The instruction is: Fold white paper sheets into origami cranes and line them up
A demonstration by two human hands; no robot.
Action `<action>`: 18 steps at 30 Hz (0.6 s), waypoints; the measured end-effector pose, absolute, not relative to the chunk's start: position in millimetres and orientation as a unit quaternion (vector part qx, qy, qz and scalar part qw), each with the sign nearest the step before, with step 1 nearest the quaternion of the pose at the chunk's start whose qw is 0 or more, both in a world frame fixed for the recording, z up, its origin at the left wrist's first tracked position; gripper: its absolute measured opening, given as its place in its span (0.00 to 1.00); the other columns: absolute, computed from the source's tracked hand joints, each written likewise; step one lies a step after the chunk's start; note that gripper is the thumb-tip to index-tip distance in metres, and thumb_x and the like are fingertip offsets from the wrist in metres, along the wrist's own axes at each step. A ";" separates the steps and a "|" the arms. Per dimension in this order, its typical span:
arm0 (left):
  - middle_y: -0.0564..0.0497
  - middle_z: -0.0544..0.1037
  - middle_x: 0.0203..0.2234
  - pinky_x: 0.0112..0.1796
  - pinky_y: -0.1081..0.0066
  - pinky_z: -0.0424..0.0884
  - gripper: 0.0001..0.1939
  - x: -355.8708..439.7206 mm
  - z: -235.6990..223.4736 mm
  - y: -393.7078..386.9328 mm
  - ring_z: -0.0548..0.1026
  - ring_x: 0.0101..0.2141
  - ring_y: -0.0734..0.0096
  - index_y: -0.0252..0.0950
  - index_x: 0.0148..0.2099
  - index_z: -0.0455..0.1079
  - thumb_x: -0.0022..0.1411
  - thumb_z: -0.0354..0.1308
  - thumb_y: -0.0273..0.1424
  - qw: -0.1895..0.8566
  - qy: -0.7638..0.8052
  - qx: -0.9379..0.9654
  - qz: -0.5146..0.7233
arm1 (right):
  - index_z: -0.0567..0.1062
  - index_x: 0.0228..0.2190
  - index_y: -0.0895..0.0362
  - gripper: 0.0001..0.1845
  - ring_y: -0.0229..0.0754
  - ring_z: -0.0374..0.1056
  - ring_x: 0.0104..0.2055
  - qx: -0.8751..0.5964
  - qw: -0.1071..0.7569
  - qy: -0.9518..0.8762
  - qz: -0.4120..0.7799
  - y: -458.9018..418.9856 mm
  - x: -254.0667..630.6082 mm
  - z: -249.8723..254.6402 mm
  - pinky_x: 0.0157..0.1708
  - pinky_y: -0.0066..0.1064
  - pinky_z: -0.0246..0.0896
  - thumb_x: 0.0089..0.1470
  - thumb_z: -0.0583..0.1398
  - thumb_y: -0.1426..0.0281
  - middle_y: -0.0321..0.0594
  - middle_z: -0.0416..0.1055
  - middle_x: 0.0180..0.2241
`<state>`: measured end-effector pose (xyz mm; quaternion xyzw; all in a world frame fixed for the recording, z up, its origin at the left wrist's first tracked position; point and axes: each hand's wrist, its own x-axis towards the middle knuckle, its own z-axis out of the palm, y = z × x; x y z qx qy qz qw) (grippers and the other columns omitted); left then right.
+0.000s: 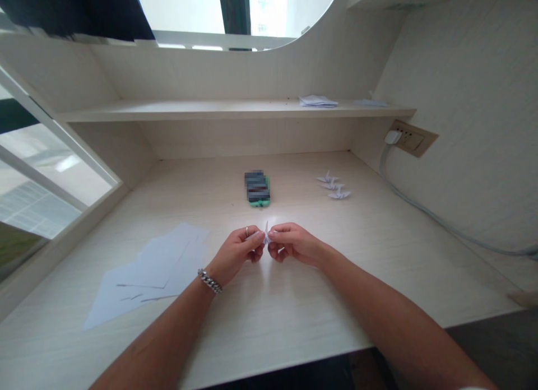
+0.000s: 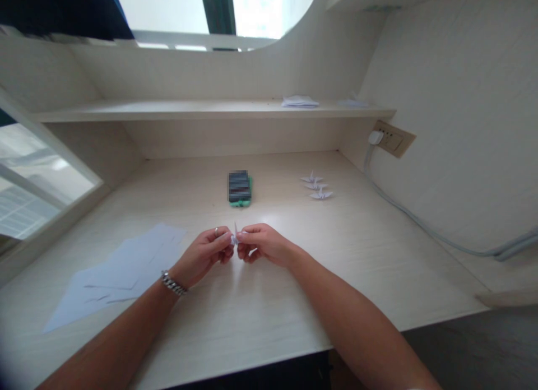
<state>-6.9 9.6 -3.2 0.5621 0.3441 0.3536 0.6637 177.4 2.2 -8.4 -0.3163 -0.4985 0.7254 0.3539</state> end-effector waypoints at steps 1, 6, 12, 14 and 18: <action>0.55 0.67 0.18 0.22 0.75 0.59 0.18 -6.2 -3.2 9.1 0.64 0.20 0.78 0.34 0.26 0.63 0.57 0.62 0.41 0.673 0.338 0.550 0.361 | 0.72 0.27 0.60 0.16 0.34 0.64 0.24 -0.306 0.366 -0.484 0.733 2.2 175.9 -8.9 0.24 0.25 0.56 0.50 0.64 0.59 0.37 0.69 0.22; 0.53 0.71 0.22 0.25 0.76 0.62 0.15 1.0 0.3 2.7 0.68 0.23 0.77 0.34 0.28 0.64 0.59 0.61 0.38 0.728 0.277 0.483 0.400 | 0.72 0.25 0.60 0.13 0.34 0.64 0.22 -0.248 0.425 -0.413 0.766 0.4 169.1 -7.5 0.23 0.25 0.55 0.49 0.66 0.62 0.35 0.68 0.21; 0.50 0.74 0.22 0.26 0.75 0.63 0.16 4.4 1.9 -1.6 0.71 0.25 0.73 0.34 0.28 0.64 0.59 0.62 0.39 0.749 0.236 0.466 0.408 | 0.73 0.24 0.60 0.14 0.35 0.65 0.22 -0.215 0.445 -0.408 0.768 -1.3 168.1 -6.4 0.22 0.25 0.55 0.49 0.65 0.62 0.35 0.68 0.20; 0.49 0.74 0.23 0.26 0.74 0.63 0.16 3.4 0.7 -1.0 0.70 0.25 0.73 0.34 0.28 0.64 0.58 0.62 0.40 0.749 0.237 0.462 0.412 | 0.73 0.24 0.61 0.14 0.35 0.66 0.22 -0.210 0.444 -0.407 0.770 -1.0 170.0 -7.0 0.23 0.26 0.56 0.49 0.65 0.62 0.36 0.69 0.21; 0.53 0.71 0.22 0.27 0.74 0.64 0.15 0.9 -2.2 1.5 0.68 0.24 0.75 0.34 0.28 0.63 0.59 0.62 0.38 0.744 0.245 0.444 0.436 | 0.73 0.25 0.61 0.14 0.36 0.67 0.23 -0.213 0.438 -0.393 0.780 0.3 174.8 -7.0 0.25 0.27 0.58 0.49 0.66 0.62 0.36 0.70 0.23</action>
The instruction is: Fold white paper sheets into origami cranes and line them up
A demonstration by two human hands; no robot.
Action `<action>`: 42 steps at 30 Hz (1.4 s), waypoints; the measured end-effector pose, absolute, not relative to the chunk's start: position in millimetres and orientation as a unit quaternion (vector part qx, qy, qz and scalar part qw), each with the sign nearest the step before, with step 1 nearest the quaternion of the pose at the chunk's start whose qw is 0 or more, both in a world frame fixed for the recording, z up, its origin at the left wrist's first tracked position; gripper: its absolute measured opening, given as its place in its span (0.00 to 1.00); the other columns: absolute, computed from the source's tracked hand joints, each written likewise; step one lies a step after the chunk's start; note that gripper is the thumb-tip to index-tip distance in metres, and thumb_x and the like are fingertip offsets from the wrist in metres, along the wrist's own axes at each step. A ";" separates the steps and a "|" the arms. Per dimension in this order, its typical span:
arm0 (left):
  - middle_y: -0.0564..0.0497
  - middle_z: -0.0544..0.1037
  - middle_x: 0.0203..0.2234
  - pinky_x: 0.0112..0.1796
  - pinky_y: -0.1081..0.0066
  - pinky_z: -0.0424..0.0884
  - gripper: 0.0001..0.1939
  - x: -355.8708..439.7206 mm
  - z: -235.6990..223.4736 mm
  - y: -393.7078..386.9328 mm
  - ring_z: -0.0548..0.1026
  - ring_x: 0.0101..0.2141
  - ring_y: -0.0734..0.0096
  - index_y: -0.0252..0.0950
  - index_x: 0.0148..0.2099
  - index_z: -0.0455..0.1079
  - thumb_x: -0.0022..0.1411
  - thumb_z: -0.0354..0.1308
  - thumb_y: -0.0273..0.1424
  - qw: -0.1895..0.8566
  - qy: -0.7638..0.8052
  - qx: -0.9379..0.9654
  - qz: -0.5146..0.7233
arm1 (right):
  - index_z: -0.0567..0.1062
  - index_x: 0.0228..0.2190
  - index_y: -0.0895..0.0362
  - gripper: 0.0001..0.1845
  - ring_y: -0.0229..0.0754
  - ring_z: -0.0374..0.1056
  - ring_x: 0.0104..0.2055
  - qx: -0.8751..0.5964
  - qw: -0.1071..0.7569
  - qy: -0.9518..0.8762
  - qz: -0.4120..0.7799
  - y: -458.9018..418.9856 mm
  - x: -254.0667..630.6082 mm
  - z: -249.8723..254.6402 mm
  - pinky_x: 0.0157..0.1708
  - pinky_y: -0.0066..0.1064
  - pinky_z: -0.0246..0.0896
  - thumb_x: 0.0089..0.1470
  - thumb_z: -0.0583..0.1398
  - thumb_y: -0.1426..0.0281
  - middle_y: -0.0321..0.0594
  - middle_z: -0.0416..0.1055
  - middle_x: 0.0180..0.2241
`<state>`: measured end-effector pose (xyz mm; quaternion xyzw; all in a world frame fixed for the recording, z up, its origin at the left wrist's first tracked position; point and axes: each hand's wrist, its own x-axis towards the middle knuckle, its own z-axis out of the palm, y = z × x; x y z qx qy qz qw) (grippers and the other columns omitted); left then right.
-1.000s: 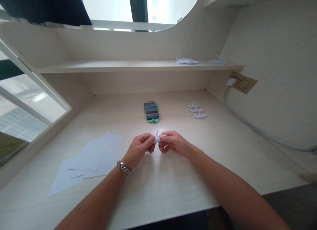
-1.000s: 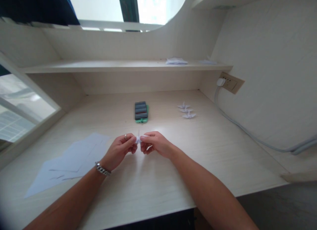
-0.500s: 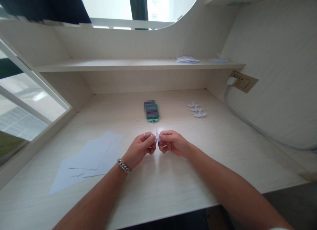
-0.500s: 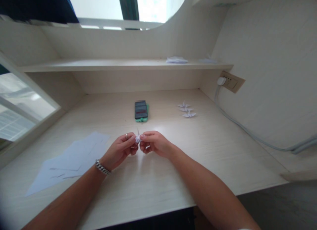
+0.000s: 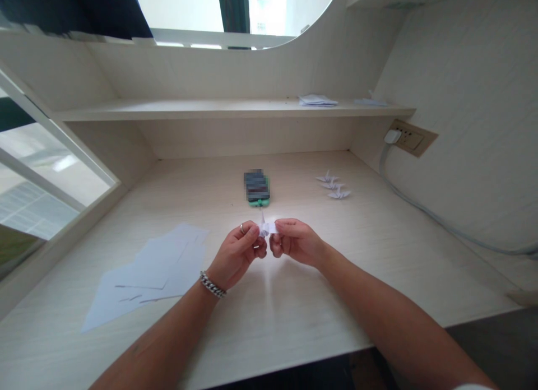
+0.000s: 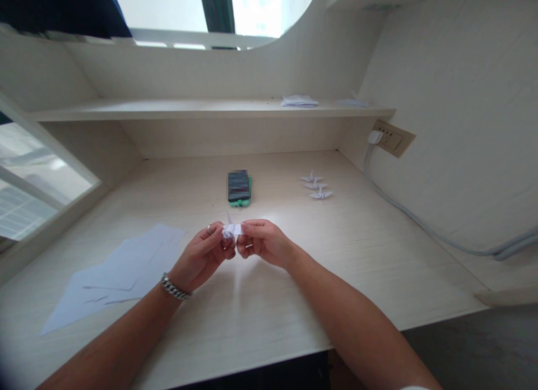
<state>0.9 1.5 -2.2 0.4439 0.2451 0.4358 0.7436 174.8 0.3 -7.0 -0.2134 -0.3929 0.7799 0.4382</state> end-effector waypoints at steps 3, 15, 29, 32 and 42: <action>0.54 0.68 0.20 0.27 0.74 0.64 0.15 -0.2 -2.8 2.7 0.67 0.23 0.76 0.34 0.28 0.63 0.59 0.62 0.37 0.736 0.251 0.447 0.442 | 0.74 0.25 0.61 0.13 0.35 0.66 0.23 -0.220 0.440 -0.393 0.777 1.4 177.2 -6.2 0.26 0.27 0.58 0.49 0.66 0.63 0.37 0.70 0.22; 0.54 0.67 0.21 0.28 0.72 0.64 0.14 0.7 -0.7 0.8 0.68 0.24 0.74 0.34 0.28 0.64 0.59 0.61 0.37 0.718 0.247 0.484 0.435 | 0.72 0.16 0.61 0.18 0.38 0.64 0.20 -0.204 0.467 -0.429 0.746 2.0 176.2 -8.7 0.24 0.30 0.54 0.48 0.65 0.61 0.38 0.68 0.15; 0.55 0.67 0.20 0.27 0.72 0.60 0.17 -5.1 -2.0 6.5 0.64 0.23 0.76 0.35 0.26 0.63 0.61 0.59 0.40 0.622 0.322 0.560 0.443 | 0.70 0.23 0.59 0.25 0.34 0.61 0.20 -0.325 0.508 -0.460 0.651 7.8 184.3 -7.1 0.22 0.27 0.51 0.50 0.61 0.48 0.35 0.68 0.19; 0.53 0.69 0.20 0.28 0.72 0.61 0.16 -4.7 -5.8 7.4 0.64 0.24 0.75 0.34 0.27 0.66 0.61 0.58 0.40 0.586 0.346 0.605 0.413 | 0.70 0.23 0.59 0.20 0.33 0.62 0.21 -0.343 0.477 -0.492 0.643 4.0 176.2 -6.3 0.22 0.26 0.51 0.47 0.65 0.55 0.35 0.68 0.20; 0.55 0.68 0.21 0.26 0.74 0.61 0.13 -6.5 5.0 9.1 0.65 0.24 0.76 0.35 0.25 0.65 0.54 0.65 0.34 0.680 0.306 0.433 0.507 | 0.68 0.21 0.58 0.12 0.32 0.58 0.18 -0.324 0.545 -0.413 0.654 12.9 188.8 -7.8 0.20 0.25 0.47 0.47 0.65 0.66 0.32 0.65 0.16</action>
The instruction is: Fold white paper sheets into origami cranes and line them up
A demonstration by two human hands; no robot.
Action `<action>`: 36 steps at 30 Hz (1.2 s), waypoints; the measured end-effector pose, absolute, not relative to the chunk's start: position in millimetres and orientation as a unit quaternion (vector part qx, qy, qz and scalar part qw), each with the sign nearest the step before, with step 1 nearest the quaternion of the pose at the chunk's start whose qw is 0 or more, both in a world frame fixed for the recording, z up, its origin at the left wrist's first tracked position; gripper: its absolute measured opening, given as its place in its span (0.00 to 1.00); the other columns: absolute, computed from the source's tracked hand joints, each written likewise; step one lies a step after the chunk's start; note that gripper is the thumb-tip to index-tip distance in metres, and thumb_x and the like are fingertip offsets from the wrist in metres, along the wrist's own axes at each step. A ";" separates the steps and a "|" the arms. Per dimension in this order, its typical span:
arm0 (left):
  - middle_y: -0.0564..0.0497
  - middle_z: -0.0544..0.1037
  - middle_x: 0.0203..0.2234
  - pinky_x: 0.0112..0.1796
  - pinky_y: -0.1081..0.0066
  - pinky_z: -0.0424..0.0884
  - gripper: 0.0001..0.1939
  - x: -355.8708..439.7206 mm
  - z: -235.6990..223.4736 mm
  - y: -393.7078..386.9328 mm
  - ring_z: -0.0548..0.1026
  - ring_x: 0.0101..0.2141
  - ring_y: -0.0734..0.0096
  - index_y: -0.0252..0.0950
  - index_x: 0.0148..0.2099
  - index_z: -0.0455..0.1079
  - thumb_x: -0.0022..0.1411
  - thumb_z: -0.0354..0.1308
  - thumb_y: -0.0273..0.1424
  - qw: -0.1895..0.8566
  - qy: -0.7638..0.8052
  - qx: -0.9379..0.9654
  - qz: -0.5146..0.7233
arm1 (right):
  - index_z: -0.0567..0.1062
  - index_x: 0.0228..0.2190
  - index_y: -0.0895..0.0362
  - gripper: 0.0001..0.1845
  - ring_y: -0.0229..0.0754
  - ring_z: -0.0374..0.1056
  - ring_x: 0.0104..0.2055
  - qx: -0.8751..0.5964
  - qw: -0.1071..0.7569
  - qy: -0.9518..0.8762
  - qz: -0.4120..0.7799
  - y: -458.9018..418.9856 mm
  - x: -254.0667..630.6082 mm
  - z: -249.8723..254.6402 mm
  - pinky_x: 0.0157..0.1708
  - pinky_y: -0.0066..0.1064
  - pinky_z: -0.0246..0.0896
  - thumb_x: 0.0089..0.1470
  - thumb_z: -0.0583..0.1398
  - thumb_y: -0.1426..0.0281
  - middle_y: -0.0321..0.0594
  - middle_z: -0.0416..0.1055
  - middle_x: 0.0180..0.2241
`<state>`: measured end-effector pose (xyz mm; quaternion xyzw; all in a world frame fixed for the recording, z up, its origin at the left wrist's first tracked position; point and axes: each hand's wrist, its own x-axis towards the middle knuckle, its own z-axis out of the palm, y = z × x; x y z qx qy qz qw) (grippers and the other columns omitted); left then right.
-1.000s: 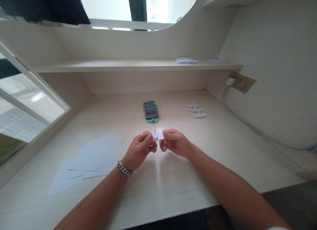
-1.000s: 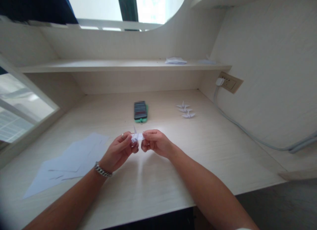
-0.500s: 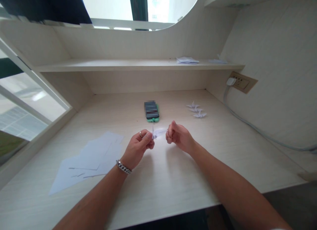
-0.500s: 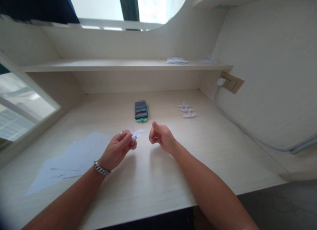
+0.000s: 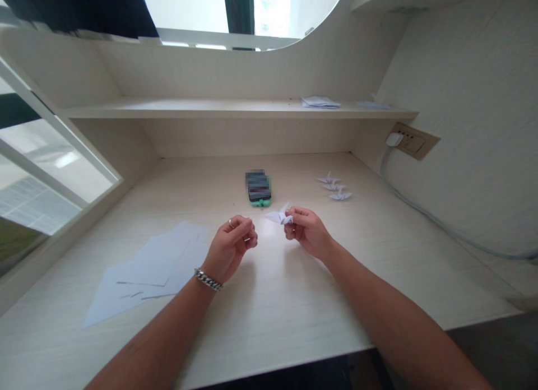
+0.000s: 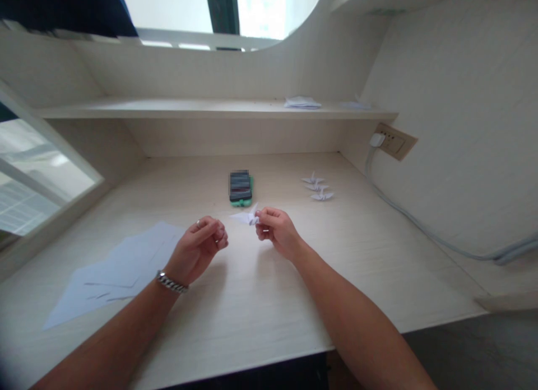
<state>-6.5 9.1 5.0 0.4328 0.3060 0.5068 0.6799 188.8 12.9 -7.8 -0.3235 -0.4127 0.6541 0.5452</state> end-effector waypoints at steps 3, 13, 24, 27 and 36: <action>0.55 0.68 0.21 0.26 0.74 0.61 0.15 -9.0 4.9 10.9 0.65 0.23 0.77 0.34 0.25 0.65 0.57 0.63 0.37 0.652 0.325 0.449 0.518 | 0.68 0.21 0.58 0.13 0.31 0.57 0.18 -0.335 0.547 -0.421 0.642 15.0 191.4 -8.9 0.20 0.25 0.46 0.47 0.65 0.66 0.32 0.65 0.17; 0.55 0.69 0.19 0.24 0.74 0.60 0.15 -1.5 -2.7 8.3 0.65 0.21 0.77 0.34 0.26 0.65 0.56 0.63 0.39 0.633 0.359 0.514 0.454 | 0.67 0.19 0.58 0.19 0.32 0.57 0.19 -0.354 0.505 -0.462 0.637 10.0 185.0 -5.7 0.20 0.26 0.47 0.46 0.66 0.59 0.33 0.65 0.17; 0.55 0.70 0.18 0.23 0.76 0.60 0.16 -1.1 -5.6 14.4 0.65 0.20 0.78 0.33 0.28 0.68 0.52 0.65 0.42 0.572 0.430 0.503 0.486 | 0.68 0.20 0.57 0.19 0.34 0.60 0.22 -0.431 0.609 -0.482 0.460 14.8 192.7 -7.7 0.23 0.28 0.54 0.51 0.63 0.57 0.35 0.67 0.20; 0.54 0.71 0.19 0.23 0.75 0.61 0.17 -1.1 -6.5 15.2 0.66 0.20 0.78 0.33 0.29 0.70 0.53 0.65 0.42 0.550 0.442 0.519 0.484 | 0.71 0.24 0.56 0.15 0.36 0.62 0.24 -0.457 0.596 -0.562 0.348 7.3 186.2 -7.4 0.25 0.30 0.56 0.52 0.62 0.58 0.36 0.68 0.22; 0.53 0.73 0.20 0.23 0.75 0.62 0.15 0.0 -9.8 14.3 0.67 0.20 0.77 0.34 0.30 0.71 0.56 0.62 0.42 0.524 0.436 0.576 0.452 | 0.75 0.31 0.53 0.08 0.39 0.64 0.26 -0.466 0.541 -0.659 0.238 2.2 174.2 -10.9 0.29 0.32 0.59 0.51 0.63 0.62 0.38 0.72 0.27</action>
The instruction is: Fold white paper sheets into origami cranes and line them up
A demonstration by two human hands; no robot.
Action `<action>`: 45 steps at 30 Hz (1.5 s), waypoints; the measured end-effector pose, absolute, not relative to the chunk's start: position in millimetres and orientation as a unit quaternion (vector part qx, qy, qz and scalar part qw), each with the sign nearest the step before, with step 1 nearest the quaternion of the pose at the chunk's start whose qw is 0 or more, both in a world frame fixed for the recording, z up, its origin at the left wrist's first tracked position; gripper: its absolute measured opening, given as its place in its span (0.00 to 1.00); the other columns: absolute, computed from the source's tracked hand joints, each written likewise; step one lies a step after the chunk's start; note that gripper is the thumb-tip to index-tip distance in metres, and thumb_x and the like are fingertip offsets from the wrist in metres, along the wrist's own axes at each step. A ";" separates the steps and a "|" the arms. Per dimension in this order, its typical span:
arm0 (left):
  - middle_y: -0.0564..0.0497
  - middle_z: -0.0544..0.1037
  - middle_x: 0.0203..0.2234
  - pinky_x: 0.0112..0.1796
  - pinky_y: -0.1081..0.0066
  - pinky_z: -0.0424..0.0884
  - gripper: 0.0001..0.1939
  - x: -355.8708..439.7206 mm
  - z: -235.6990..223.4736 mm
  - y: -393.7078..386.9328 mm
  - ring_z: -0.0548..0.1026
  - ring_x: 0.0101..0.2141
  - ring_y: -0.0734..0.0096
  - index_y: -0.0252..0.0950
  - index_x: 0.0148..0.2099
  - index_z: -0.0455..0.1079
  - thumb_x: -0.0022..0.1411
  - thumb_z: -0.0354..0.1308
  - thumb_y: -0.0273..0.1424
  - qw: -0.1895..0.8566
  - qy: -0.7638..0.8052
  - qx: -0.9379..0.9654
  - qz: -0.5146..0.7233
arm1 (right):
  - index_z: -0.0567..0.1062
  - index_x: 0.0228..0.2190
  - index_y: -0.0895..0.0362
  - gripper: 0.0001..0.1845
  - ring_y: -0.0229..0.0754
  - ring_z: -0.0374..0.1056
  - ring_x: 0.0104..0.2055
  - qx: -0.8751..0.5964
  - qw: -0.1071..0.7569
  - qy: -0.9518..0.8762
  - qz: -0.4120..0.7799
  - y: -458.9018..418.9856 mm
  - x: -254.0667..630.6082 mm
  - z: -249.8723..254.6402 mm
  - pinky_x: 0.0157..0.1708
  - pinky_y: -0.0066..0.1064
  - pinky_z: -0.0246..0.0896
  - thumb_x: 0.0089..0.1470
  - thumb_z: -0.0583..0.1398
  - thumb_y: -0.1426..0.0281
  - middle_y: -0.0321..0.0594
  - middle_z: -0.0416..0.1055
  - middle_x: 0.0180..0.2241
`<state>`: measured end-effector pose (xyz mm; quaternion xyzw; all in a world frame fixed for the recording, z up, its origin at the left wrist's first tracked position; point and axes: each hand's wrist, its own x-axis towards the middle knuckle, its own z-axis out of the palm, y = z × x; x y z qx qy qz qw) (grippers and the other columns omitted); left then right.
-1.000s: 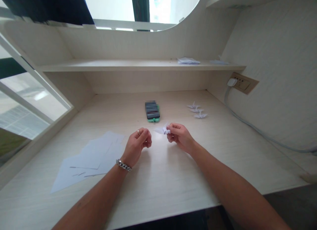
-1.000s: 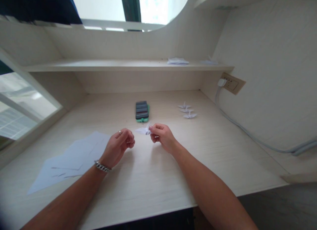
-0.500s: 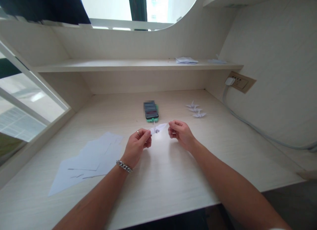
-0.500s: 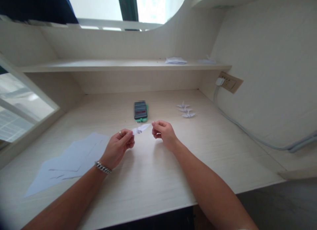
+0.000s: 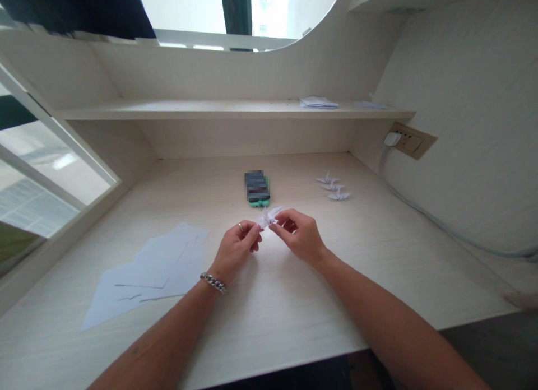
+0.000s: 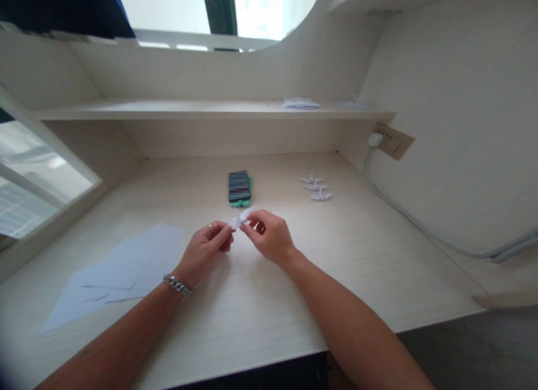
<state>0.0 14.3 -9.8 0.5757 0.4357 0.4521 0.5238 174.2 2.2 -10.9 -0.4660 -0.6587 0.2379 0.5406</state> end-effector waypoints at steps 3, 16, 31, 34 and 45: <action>0.53 0.73 0.21 0.23 0.75 0.62 0.15 0.2 -9.9 13.9 0.68 0.20 0.76 0.34 0.31 0.72 0.57 0.61 0.42 0.517 0.430 0.594 0.442 | 0.76 0.30 0.53 0.07 0.40 0.64 0.26 -0.471 0.540 -0.659 0.230 4.1 175.1 -13.6 0.30 0.32 0.59 0.52 0.62 0.63 0.38 0.72 0.27; 0.52 0.73 0.19 0.23 0.75 0.62 0.15 -1.4 -7.8 14.5 0.67 0.20 0.75 0.34 0.27 0.72 0.57 0.61 0.41 0.478 0.446 0.634 0.413 | 0.73 0.25 0.54 0.07 0.39 0.65 0.25 -0.525 0.488 -0.674 0.181 4.0 178.1 -11.1 0.29 0.30 0.57 0.53 0.60 0.66 0.37 0.73 0.24; 0.53 0.73 0.21 0.24 0.74 0.62 0.16 -7.7 -17.3 23.0 0.69 0.22 0.74 0.35 0.30 0.71 0.59 0.55 0.43 0.430 0.467 0.696 0.336 | 0.75 0.25 0.56 0.09 0.39 0.69 0.29 -0.684 0.452 -0.564 0.099 41.1 229.1 -43.6 0.32 0.28 0.58 0.49 0.58 0.65 0.36 0.75 0.25; 0.53 0.74 0.22 0.25 0.73 0.63 0.16 -8.1 -16.9 23.2 0.69 0.22 0.73 0.35 0.30 0.71 0.59 0.55 0.44 0.423 0.462 0.706 0.332 | 0.76 0.25 0.56 0.09 0.41 0.69 0.30 -0.710 0.453 -0.533 0.079 41.8 243.8 -45.3 0.32 0.29 0.58 0.48 0.58 0.65 0.38 0.76 0.26; 0.53 0.74 0.23 0.25 0.73 0.62 0.17 -9.0 -16.5 24.4 0.70 0.23 0.72 0.36 0.30 0.71 0.59 0.54 0.45 0.410 0.454 0.728 0.310 | 0.78 0.29 0.57 0.11 0.44 0.71 0.33 -0.790 0.452 -0.413 0.004 24.5 315.2 -46.1 0.35 0.31 0.60 0.49 0.57 0.64 0.44 0.78 0.30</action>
